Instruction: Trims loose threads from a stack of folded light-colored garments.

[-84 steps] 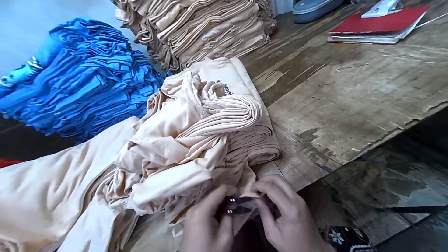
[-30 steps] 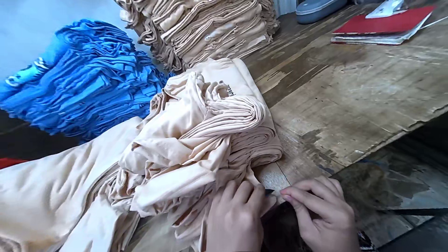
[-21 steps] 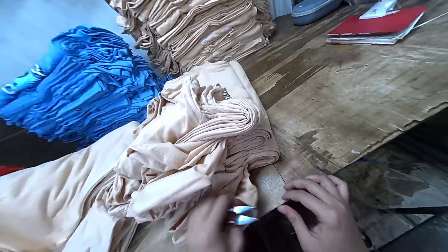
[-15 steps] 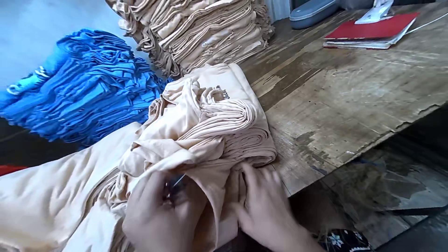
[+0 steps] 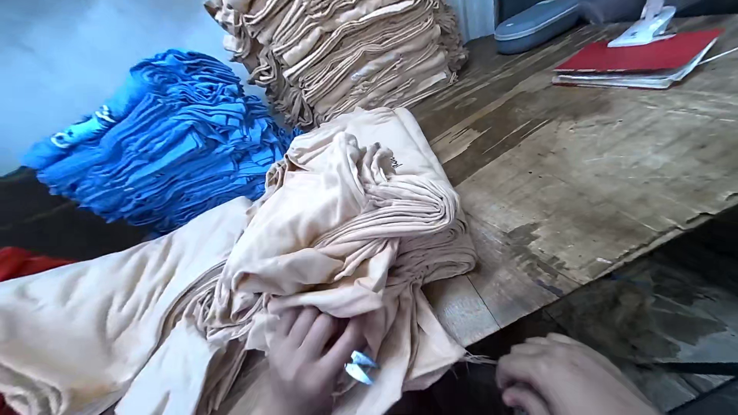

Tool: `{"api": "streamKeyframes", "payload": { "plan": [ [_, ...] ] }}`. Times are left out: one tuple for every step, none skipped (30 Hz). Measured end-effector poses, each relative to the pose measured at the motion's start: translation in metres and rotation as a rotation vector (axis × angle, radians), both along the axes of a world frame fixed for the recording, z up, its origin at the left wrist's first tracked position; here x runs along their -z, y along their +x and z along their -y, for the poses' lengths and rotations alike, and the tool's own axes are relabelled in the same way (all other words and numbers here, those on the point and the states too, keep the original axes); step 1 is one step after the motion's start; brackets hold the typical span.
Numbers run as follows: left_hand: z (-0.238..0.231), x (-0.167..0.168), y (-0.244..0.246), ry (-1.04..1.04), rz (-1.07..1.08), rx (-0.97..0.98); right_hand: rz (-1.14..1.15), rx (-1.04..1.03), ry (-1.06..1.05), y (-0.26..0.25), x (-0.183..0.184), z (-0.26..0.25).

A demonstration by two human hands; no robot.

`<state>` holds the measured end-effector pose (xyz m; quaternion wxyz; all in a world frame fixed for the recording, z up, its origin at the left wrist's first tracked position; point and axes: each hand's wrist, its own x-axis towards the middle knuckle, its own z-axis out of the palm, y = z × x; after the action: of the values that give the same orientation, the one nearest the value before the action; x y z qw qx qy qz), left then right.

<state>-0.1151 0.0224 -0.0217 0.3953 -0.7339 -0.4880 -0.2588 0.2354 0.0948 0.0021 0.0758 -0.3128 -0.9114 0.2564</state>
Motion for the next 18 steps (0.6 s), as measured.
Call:
{"api": "streamKeyframes", "payload": {
  "plan": [
    [0.009, 0.006, 0.003, -0.054, 0.043, 0.012, 0.073, 0.056, 0.0, 0.004, -0.001, 0.0],
    [0.019, 0.009, 0.007, -0.118, 0.116, 0.02, 0.127, 0.1, -0.005, 0.007, -0.002, 0.0],
    [0.03, 0.01, 0.012, -0.204, 0.201, 0.014, 0.126, 0.127, -0.001, 0.008, -0.003, 0.002],
    [0.041, 0.007, 0.02, -0.301, 0.306, 0.027, 0.064, 0.138, 0.023, 0.007, -0.002, 0.004],
    [0.052, 0.003, 0.03, -0.395, 0.422, 0.063, -0.033, 0.146, 0.054, 0.006, -0.002, 0.007],
    [0.059, 0.001, 0.038, -0.459, 0.513, 0.103, -0.139, 0.159, 0.087, 0.003, -0.002, 0.01],
    [0.065, 0.002, 0.044, -0.496, 0.551, 0.128, -0.248, 0.178, 0.127, -0.002, -0.003, 0.012],
    [0.068, 0.005, 0.048, -0.505, 0.537, 0.133, -0.368, 0.205, 0.168, -0.008, -0.003, 0.014],
    [0.068, 0.008, 0.05, -0.493, 0.505, 0.128, -0.494, 0.229, 0.189, -0.017, -0.002, 0.017],
    [0.067, 0.01, 0.05, -0.471, 0.494, 0.129, -0.605, 0.248, 0.189, -0.027, -0.002, 0.02],
    [0.066, 0.009, 0.049, -0.452, 0.528, 0.145, -0.688, 0.26, 0.177, -0.04, -0.002, 0.024],
    [0.063, 0.004, 0.047, -0.437, 0.585, 0.174, -0.743, 0.268, 0.163, -0.054, -0.002, 0.029],
    [0.059, -0.003, 0.046, -0.419, 0.645, 0.208, -0.787, 0.277, 0.153, -0.071, -0.002, 0.035],
    [0.055, -0.01, 0.045, -0.403, 0.701, 0.24, -0.807, 0.284, 0.154, -0.09, -0.001, 0.041],
    [0.051, -0.016, 0.044, -0.396, 0.746, 0.271, -0.788, 0.3, 0.192, -0.11, 0.0, 0.044],
    [0.049, -0.022, 0.043, -0.393, 0.776, 0.295, -0.734, 0.33, 0.269, -0.13, 0.003, 0.043],
    [0.048, -0.027, 0.041, -0.398, 0.797, 0.32, -0.655, 0.374, 0.353, -0.147, 0.006, 0.037],
    [0.049, -0.032, 0.037, -0.416, 0.813, 0.349, -0.587, 0.419, 0.398, -0.158, 0.008, 0.026]
  ]
}}
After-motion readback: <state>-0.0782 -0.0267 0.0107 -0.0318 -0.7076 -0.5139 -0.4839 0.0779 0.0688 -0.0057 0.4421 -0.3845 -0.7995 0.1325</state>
